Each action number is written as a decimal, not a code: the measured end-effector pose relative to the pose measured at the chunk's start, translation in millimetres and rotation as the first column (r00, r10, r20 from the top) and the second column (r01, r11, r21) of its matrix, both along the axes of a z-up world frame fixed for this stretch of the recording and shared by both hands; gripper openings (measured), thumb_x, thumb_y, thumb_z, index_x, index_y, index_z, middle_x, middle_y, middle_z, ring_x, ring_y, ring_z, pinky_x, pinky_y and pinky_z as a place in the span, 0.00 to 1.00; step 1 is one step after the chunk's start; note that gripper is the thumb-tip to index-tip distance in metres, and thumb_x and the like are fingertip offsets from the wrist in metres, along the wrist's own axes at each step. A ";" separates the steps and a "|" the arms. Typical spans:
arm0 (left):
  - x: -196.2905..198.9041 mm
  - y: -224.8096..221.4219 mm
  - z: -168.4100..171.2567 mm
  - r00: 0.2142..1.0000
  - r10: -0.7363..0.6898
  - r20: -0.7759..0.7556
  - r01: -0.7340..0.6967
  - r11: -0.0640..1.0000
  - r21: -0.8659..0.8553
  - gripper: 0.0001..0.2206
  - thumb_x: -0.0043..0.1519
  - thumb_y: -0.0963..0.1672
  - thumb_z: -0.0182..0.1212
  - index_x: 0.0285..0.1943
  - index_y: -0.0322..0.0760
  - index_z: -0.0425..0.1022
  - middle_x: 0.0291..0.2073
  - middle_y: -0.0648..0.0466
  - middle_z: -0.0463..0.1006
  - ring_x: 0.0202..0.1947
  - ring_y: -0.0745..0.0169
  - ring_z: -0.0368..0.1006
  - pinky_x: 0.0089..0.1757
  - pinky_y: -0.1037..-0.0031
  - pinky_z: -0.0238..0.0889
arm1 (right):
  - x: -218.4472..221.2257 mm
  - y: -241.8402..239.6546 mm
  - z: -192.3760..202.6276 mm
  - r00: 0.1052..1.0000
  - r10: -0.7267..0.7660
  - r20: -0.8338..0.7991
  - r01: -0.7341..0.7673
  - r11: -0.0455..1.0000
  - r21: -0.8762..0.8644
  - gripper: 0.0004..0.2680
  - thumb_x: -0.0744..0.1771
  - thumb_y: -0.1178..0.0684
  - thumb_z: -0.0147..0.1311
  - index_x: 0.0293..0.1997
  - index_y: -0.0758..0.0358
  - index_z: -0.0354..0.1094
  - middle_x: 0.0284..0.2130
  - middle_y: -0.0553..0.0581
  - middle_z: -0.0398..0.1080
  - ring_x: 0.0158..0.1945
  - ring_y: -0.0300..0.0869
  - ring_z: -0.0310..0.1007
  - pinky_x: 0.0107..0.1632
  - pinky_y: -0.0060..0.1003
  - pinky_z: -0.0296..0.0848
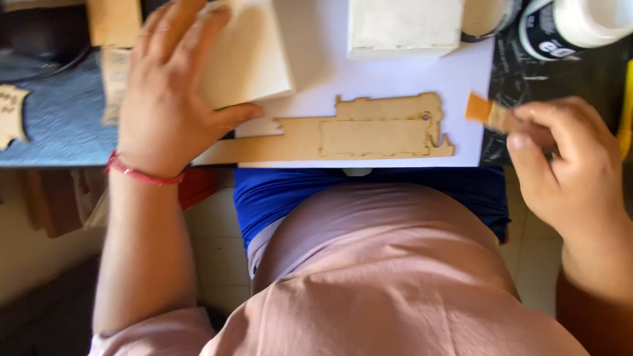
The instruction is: Assembling small white boxes by applying adhesive to components and joining them.
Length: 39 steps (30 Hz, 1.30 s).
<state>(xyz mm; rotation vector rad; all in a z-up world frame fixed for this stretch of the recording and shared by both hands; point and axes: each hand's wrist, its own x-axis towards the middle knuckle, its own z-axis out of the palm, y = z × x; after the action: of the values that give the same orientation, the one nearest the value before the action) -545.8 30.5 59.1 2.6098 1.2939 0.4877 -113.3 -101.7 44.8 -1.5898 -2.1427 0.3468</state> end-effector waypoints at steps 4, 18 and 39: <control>-2.2 2.6 -9.3 0.989 -0.097 0.110 0.084 0.989 0.124 0.33 0.64 0.52 0.76 0.67 0.20 0.71 0.65 0.31 0.68 0.64 0.27 0.63 0.62 0.44 0.56 | 16.7 4.8 -14.0 0.999 -0.048 -0.004 0.048 0.997 0.056 0.06 0.73 0.69 0.57 0.55 0.85 0.70 0.46 0.75 0.69 0.50 0.63 0.68 0.55 0.52 0.69; 57.8 -62.0 -7.6 0.973 -0.202 0.111 0.179 0.965 0.189 0.12 0.63 0.44 0.69 0.51 0.34 0.78 0.50 0.47 0.77 0.47 0.46 0.73 0.49 0.56 0.66 | 22.6 25.8 -15.4 0.995 -0.058 0.082 0.038 0.973 0.228 0.05 0.69 0.66 0.60 0.49 0.75 0.75 0.42 0.67 0.72 0.42 0.56 0.69 0.48 0.48 0.65; 62.4 -68.6 -16.8 0.991 -0.132 0.022 0.131 0.991 0.028 0.23 0.57 0.50 0.69 0.57 0.34 0.77 0.54 0.49 0.79 0.52 0.46 0.72 0.57 0.58 0.61 | 18.4 19.9 -7.9 0.984 -0.173 0.049 0.154 0.952 0.266 0.05 0.70 0.61 0.56 0.49 0.71 0.75 0.43 0.63 0.68 0.45 0.55 0.68 0.50 0.48 0.62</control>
<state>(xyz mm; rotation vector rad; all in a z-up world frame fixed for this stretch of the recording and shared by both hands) -483.3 -38.2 42.3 2.6806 1.1067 0.5153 -94.9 -81.8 36.8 -1.6305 -1.9932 -0.0466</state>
